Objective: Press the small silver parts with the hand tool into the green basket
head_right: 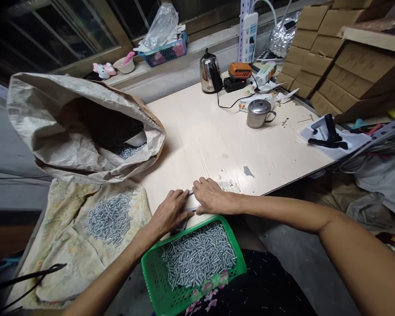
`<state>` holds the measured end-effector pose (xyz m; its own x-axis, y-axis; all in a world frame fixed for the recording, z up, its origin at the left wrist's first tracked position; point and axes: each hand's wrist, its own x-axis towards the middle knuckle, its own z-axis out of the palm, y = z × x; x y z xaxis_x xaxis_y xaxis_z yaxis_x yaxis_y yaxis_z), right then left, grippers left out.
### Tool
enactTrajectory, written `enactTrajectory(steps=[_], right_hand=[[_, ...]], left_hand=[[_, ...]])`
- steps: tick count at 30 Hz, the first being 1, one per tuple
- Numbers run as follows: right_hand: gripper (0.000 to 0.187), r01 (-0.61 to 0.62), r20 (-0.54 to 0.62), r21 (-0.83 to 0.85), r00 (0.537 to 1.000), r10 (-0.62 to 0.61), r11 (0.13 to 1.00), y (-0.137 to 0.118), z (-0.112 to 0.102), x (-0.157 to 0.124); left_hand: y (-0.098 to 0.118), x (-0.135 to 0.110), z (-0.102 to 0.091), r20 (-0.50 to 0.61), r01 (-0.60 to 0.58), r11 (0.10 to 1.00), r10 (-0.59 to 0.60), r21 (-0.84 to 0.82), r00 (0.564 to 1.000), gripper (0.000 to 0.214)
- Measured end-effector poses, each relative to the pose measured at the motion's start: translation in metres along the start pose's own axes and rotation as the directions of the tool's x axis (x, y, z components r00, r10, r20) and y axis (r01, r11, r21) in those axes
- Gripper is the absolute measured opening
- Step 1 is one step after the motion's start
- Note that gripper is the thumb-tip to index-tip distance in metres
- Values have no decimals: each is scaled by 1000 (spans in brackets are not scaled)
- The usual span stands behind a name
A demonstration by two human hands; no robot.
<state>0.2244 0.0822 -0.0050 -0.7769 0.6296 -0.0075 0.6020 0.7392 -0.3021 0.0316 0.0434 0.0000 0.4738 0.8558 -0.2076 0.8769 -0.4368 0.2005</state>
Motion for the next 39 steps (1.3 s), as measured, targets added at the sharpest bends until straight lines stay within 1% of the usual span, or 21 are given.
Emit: enactTrajectory(steps=[4, 6, 8, 10, 11, 12, 14, 15, 16, 18, 20, 23, 24, 26, 28, 29, 30, 33, 35, 37, 39], right_hand=[[23, 75, 22, 37, 997, -76, 997, 2, 8, 4], [15, 89, 54, 52, 994, -92, 995, 3, 14, 9], [14, 83, 87, 58, 992, -88, 995, 4, 17, 14], [13, 94, 73, 49, 993, -97, 994, 5, 17, 15], [15, 103, 41, 45, 994, -105, 994, 6, 15, 14], [22, 111, 3, 46, 994, -111, 993, 8, 13, 12], [48, 122, -59, 69, 991, -118, 990, 12, 9, 8], [58, 123, -72, 88, 991, -117, 988, 15, 7, 6], [63, 120, -75, 107, 991, -112, 987, 17, 5, 4], [54, 93, -80, 117, 993, -84, 989, 22, 5, 4], [36, 58, -103, 98, 993, -48, 993, 26, 10, 8], [15, 22, -136, 46, 991, -16, 999, 30, 23, 18], [13, 11, -144, 28, 990, -7, 1000, 32, 27, 22], [16, -1, -161, -4, 987, 0, 1000, 34, 34, 29], [19, 8, -180, -29, 984, -13, 1000, 36, 36, 35], [19, 19, -188, -40, 982, -27, 999, 36, 37, 37], [18, 31, -195, -52, 980, -41, 998, 37, 37, 38], [19, 73, -204, -87, 975, -90, 993, 38, 37, 39], [21, 99, -205, -106, 971, -120, 989, 39, 37, 39], [23, 119, -207, -117, 968, -142, 986, 40, 37, 39], [25, 132, -212, -117, 965, -155, 984, 41, 37, 38]], left_hand=[[7, -2, -2, 7, 50, 998, -50, -36, 999, 17], [7, -2, -1, 0, 85, 995, -85, -55, 996, 15], [5, 0, 1, -5, 109, 991, -110, -73, 994, 16], [4, 0, 4, -37, 123, 989, -126, -85, 991, 14], [3, -1, 6, -72, 131, 987, -138, -93, 988, 17], [3, -4, 8, -121, 141, 984, -153, -106, 981, 23], [2, -12, 11, -239, 163, 976, -195, -146, 951, 39], [3, -19, 11, -295, 186, 968, -229, -168, 927, 41], [3, -26, 11, -337, 220, 958, -273, -186, 901, 37], [3, -41, 6, -356, 337, 921, -387, -196, 850, 27], [3, -53, -1, -282, 481, 859, -512, -176, 811, 32], [2, -60, -8, -54, 621, 770, -633, -146, 773, 36], [1, -59, -9, 28, 648, 748, -651, -144, 758, 35], [1, -56, -9, 166, 688, 710, -669, -148, 725, 32], [2, -53, -9, 246, 710, 692, -671, -133, 700, 30], [3, -52, -10, 253, 704, 702, -666, -106, 702, 30], [5, -51, -10, 239, 683, 728, -654, -62, 718, 30], [14, -51, -13, 137, 561, 811, -582, 168, 801, 30], [17, -50, -15, 96, 489, 824, -532, 286, 841, 33], [14, -49, -15, 106, 490, 827, -533, 275, 839, 34], [2, -48, -16, 224, 542, 831, -556, 123, 801, 33]])
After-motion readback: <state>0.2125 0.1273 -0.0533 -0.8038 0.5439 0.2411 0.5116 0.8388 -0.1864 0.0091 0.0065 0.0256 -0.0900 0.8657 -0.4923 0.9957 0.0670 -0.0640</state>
